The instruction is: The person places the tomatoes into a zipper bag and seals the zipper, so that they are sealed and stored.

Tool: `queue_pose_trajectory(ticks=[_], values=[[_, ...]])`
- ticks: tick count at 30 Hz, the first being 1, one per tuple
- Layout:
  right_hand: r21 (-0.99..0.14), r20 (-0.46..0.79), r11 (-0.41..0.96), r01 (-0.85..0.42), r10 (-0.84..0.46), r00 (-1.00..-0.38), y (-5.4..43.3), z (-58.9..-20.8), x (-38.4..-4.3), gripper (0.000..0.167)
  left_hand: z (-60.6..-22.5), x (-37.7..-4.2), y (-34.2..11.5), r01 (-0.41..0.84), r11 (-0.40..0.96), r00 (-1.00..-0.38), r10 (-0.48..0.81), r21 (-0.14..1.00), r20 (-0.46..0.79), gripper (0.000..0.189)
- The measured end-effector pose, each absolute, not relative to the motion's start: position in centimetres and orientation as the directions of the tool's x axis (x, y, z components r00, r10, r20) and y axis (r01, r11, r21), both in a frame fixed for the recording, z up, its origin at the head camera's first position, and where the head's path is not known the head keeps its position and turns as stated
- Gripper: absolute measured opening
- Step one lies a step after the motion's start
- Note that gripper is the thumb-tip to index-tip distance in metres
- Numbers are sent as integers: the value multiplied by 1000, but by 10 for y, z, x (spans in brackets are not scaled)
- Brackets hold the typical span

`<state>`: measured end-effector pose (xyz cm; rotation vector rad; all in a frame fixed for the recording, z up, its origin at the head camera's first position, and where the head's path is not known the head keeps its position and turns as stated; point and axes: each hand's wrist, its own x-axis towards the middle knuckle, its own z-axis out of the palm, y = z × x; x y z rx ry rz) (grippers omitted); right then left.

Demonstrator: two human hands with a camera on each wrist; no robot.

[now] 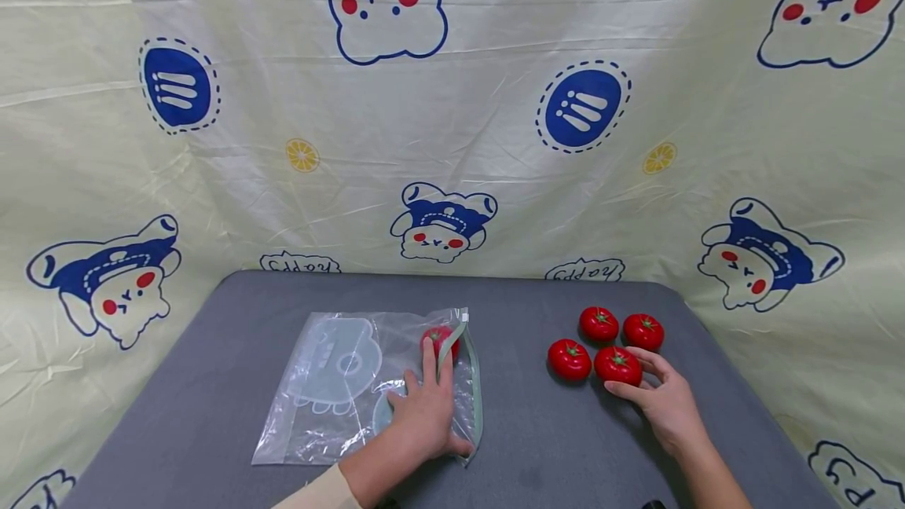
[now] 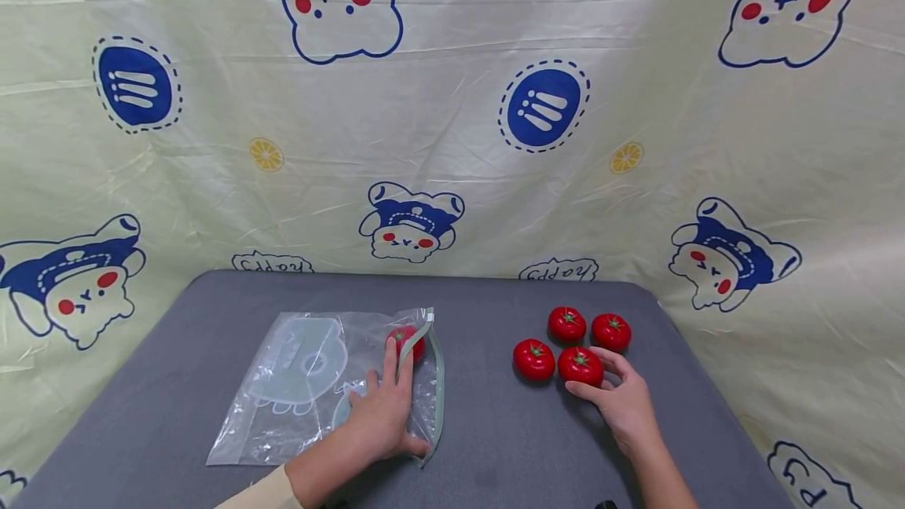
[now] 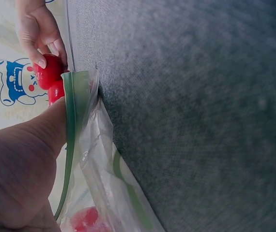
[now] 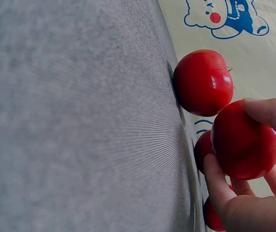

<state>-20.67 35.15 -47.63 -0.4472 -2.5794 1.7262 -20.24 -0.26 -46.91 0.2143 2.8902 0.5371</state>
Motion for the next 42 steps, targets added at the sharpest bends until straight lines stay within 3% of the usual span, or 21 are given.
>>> queue_pose_trajectory(ticks=[42], values=[[-915,-178,310,256,257,-950,323,-469,-180,97,-469,-202,-2,100,924,-971,171,369,-165,141]])
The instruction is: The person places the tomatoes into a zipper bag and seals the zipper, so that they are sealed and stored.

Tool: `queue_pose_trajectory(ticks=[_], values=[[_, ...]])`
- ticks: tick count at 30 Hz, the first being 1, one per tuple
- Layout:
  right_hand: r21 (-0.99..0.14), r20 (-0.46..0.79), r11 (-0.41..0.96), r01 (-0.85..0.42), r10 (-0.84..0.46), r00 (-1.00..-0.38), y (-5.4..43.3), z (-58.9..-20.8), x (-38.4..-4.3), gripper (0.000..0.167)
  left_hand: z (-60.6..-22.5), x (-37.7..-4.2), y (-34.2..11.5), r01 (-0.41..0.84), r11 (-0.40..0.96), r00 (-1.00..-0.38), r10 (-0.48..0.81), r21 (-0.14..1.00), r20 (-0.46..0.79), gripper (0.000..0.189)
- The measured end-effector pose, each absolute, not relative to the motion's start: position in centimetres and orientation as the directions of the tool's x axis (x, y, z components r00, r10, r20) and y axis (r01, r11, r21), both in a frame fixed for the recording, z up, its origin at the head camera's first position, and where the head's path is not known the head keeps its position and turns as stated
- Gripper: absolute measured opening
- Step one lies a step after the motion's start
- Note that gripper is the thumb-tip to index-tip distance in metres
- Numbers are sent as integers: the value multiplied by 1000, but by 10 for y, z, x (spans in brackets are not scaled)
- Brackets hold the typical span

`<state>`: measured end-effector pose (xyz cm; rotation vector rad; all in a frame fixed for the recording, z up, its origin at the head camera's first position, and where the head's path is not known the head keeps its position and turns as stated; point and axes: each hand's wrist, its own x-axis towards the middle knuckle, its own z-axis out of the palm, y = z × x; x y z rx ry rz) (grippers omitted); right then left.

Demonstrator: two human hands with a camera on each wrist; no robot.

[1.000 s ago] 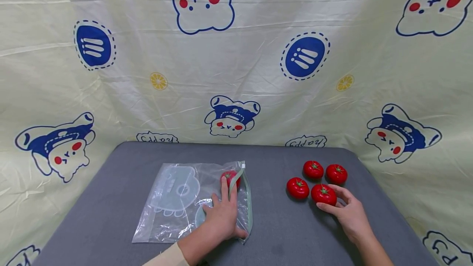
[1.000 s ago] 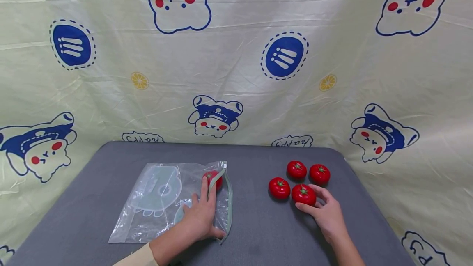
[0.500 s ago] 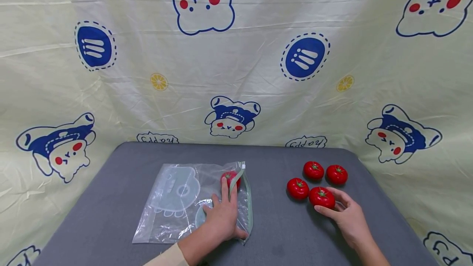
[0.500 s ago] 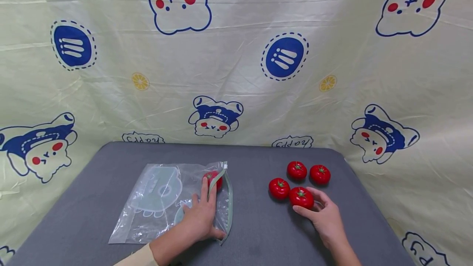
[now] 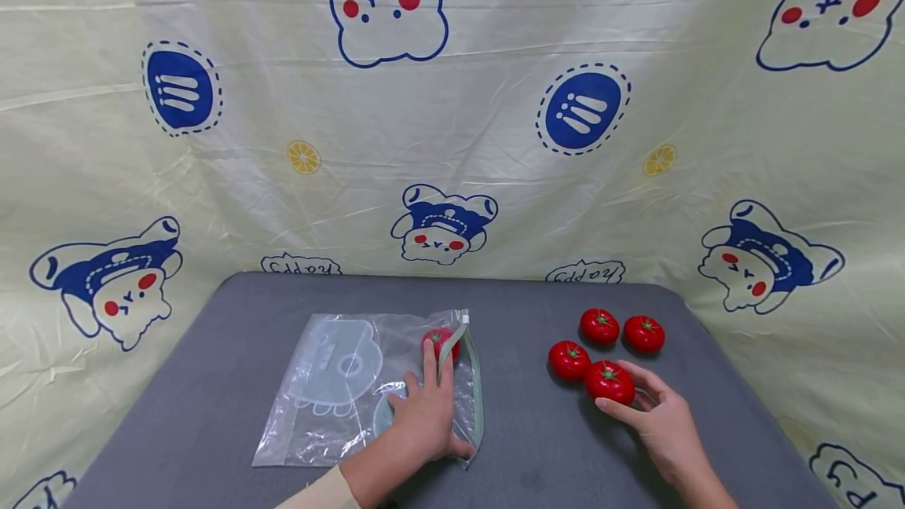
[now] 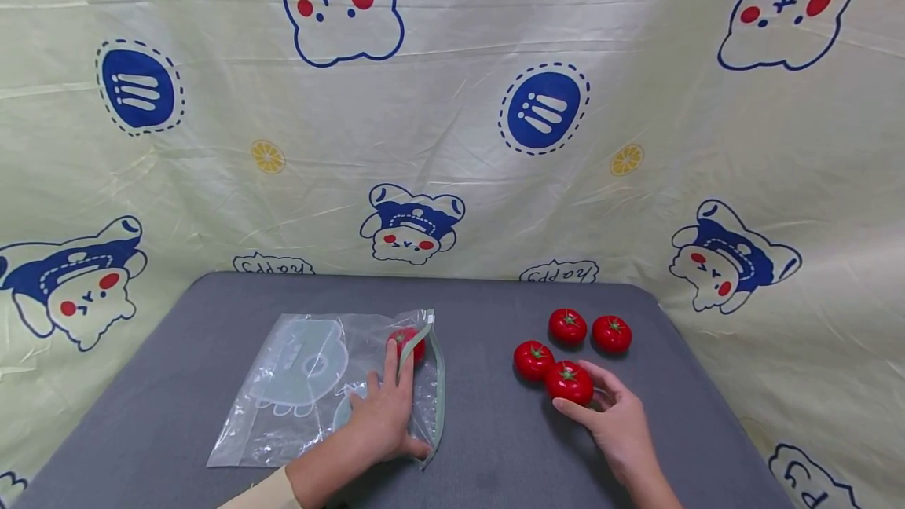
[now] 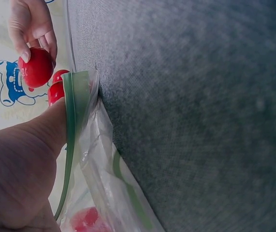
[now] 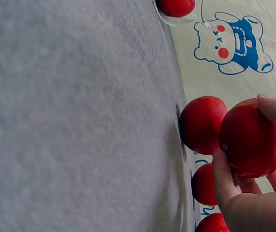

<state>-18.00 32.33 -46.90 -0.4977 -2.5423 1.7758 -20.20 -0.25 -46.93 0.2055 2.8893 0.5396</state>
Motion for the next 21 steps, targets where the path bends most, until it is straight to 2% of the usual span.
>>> queue_pose_trajectory(ticks=[21], values=[[-919,-183,314,238,195,-963,296,-475,-176,90,-470,-202,-2,93,923,-971,167,374,-171,140]])
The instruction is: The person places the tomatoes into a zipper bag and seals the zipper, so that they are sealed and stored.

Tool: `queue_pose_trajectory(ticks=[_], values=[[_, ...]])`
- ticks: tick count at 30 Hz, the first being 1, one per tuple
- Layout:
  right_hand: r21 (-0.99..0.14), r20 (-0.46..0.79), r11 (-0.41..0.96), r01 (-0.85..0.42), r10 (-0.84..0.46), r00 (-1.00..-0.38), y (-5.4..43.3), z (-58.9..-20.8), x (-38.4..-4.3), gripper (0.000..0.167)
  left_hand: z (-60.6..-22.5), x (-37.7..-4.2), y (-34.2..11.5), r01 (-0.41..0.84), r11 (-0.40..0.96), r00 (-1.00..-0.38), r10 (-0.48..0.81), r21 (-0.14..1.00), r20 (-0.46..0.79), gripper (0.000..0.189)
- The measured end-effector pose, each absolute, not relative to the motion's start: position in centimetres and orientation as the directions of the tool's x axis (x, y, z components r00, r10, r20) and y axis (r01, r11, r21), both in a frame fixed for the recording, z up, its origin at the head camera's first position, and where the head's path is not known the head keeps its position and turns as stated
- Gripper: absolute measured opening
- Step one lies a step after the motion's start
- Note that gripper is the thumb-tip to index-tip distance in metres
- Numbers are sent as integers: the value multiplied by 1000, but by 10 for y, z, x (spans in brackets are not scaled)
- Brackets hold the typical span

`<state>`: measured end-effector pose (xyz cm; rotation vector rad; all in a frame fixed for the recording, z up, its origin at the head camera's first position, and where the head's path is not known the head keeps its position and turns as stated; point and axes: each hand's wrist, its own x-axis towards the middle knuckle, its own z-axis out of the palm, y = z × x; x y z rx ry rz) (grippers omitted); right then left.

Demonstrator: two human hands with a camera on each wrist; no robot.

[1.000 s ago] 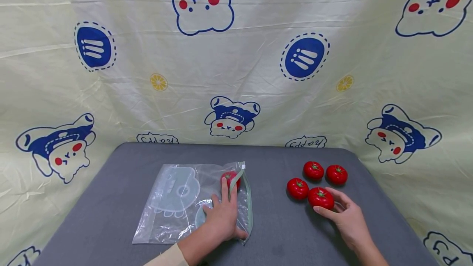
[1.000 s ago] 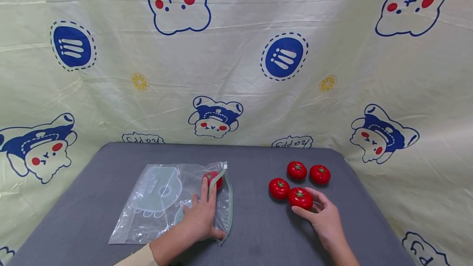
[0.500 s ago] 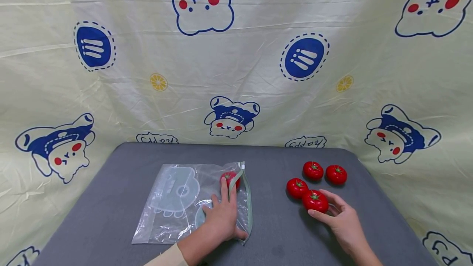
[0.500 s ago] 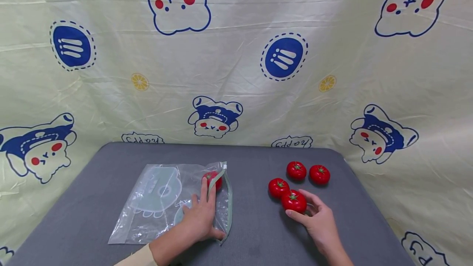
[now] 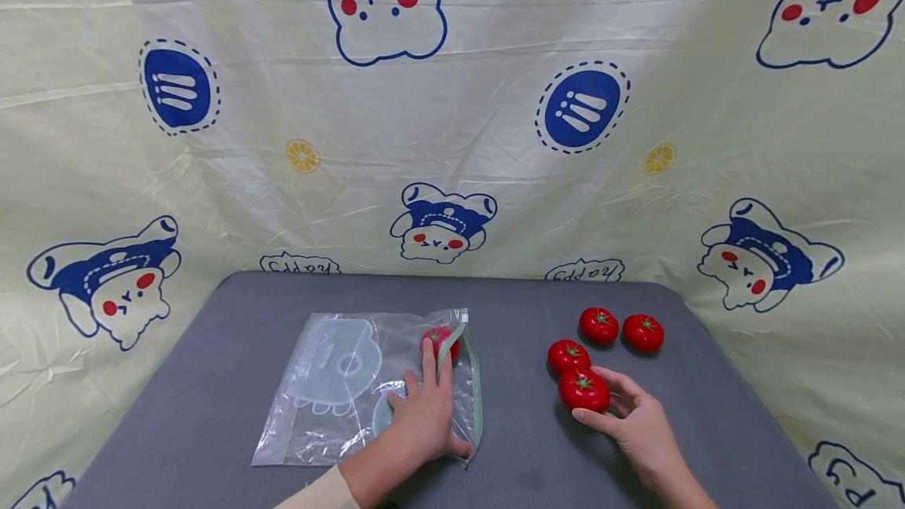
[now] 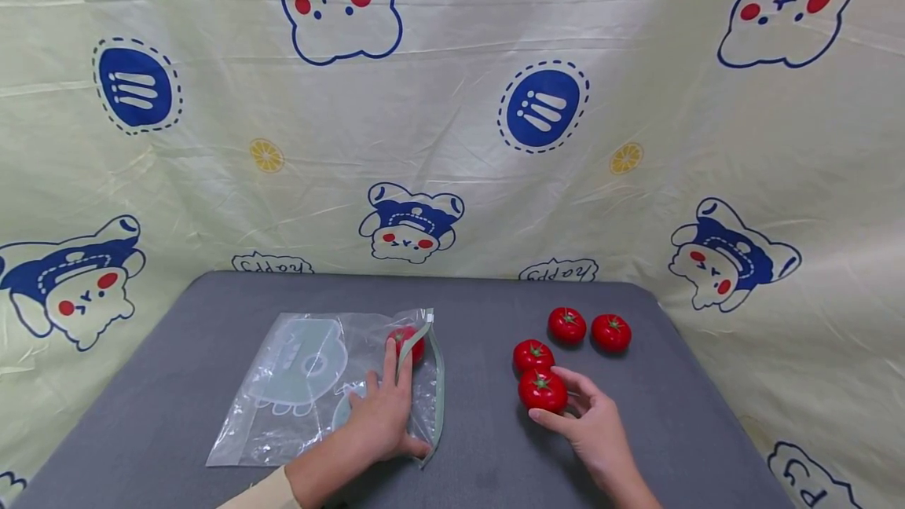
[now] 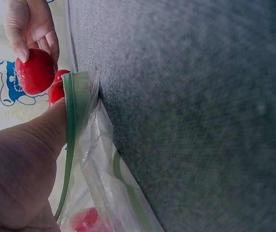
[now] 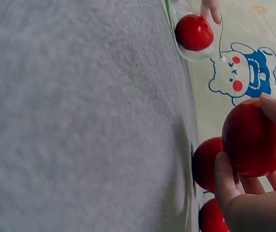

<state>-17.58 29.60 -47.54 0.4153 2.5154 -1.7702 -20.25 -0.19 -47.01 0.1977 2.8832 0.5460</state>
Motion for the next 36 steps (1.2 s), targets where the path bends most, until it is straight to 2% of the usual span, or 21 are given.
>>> queue_pose_trajectory(ticks=[16,36], values=[[-926,-125,339,165,137,-983,273,-472,-176,78,-471,-202,-4,98,917,-968,178,387,-175,138],[-962,-77,259,82,31,-997,251,-476,-188,72,-470,-201,-3,101,918,-970,177,384,-169,139]])
